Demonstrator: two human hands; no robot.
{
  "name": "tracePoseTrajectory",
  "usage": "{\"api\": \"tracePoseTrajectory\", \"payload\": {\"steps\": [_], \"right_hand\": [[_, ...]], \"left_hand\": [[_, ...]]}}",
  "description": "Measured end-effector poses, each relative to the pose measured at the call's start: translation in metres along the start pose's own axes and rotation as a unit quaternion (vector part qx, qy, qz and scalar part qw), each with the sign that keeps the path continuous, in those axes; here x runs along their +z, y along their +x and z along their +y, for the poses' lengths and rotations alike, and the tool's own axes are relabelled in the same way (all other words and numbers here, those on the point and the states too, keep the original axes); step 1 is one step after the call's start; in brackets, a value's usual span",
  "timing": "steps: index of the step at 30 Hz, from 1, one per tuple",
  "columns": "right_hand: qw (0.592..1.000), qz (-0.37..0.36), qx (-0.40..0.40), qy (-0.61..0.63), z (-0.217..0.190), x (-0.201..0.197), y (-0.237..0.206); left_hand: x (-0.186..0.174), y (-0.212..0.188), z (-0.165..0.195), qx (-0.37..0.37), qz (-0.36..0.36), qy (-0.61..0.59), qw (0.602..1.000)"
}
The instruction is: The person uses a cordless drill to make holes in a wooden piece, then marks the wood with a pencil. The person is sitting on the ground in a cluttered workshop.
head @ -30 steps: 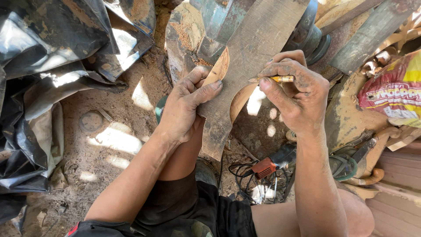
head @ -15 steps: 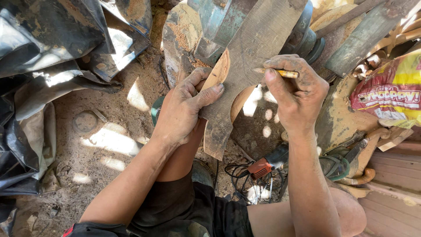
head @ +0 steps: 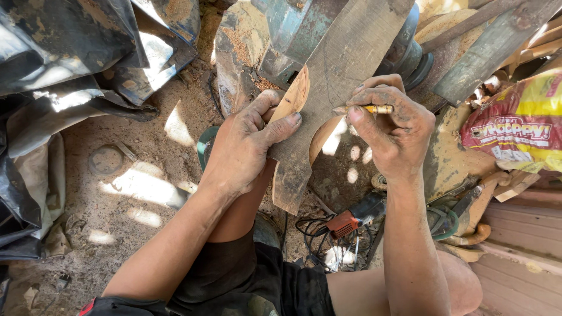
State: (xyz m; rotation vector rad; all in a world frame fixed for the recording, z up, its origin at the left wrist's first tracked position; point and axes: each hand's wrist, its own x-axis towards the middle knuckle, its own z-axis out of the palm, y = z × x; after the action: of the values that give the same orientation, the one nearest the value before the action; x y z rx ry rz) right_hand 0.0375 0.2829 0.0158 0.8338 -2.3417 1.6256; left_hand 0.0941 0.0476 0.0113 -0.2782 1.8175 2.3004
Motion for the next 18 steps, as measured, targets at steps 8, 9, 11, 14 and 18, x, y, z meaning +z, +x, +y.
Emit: {"api": "tracePoseTrajectory", "payload": {"steps": [8, 9, 11, 14, 18], "right_hand": [[0.999, 0.030, 0.025, -0.013, -0.002, 0.005, -0.001], [0.999, 0.036, 0.030, -0.020, -0.003, 0.006, -0.001], [0.998, 0.043, 0.032, -0.031, -0.004, 0.007, -0.001], [0.997, 0.050, 0.028, -0.047, -0.006, 0.008, 0.000], [0.996, 0.056, 0.036, -0.065, -0.008, 0.010, 0.001]], "left_hand": [[0.001, -0.003, 0.012, -0.021, 0.028, 0.130, 0.991], [0.001, -0.004, 0.013, -0.016, 0.028, 0.132, 0.991], [0.001, -0.004, 0.013, -0.017, 0.032, 0.143, 0.989], [0.000, -0.006, 0.013, -0.006, 0.030, 0.125, 0.992], [0.000, -0.006, 0.012, 0.013, 0.018, 0.104, 0.994]]}}
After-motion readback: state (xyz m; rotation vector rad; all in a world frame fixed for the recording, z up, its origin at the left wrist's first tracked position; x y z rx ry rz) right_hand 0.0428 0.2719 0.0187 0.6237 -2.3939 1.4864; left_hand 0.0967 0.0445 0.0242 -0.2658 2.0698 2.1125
